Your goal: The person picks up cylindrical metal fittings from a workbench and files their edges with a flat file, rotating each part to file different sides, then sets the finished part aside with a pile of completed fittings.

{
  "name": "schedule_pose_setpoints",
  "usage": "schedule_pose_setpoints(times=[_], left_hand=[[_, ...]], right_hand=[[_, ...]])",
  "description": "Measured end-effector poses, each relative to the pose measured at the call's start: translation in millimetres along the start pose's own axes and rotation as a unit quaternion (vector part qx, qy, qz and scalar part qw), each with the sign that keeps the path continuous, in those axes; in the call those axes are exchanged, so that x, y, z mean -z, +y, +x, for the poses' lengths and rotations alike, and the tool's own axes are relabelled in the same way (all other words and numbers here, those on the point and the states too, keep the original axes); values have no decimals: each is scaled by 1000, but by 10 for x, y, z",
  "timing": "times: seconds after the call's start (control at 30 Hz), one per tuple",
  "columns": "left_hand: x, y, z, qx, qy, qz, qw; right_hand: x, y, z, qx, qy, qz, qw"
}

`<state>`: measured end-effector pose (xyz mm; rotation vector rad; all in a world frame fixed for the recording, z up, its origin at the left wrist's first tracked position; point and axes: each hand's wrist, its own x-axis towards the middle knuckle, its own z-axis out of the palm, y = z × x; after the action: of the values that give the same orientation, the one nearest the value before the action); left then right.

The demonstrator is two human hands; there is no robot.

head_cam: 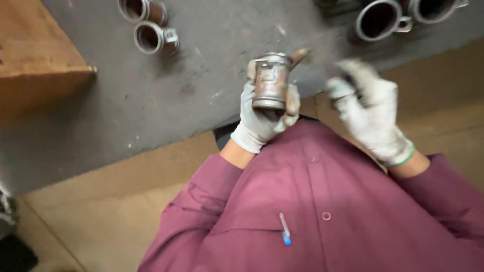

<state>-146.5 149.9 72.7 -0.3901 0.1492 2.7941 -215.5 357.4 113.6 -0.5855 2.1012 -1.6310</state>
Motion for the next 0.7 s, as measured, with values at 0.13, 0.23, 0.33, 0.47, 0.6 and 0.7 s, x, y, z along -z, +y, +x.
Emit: schedule_pose_setpoints(times=[0.13,0.23,0.33,0.47,0.6,0.7], left_hand=[[17,80,-150,-6,-40,-19,999],[41,132,-223,-12,-64,-21,998],[59,173,-223,-10,-54,-17,998],[58,211,-180,7,-71,-8,997],[12,204,-214,20,-70,12,997],[-18,150,-230,21,-48,60,997]], right_hand=[[120,169,-118,-61,7,-13,998],[233,243,-206,23,-62,-140,988],[355,282,-261,81,-92,-217,968],[528,279,-243,153,-78,-237,956],[532,142,-134,148,-168,-249,942],[379,-73,-22,239,-234,-343,878]])
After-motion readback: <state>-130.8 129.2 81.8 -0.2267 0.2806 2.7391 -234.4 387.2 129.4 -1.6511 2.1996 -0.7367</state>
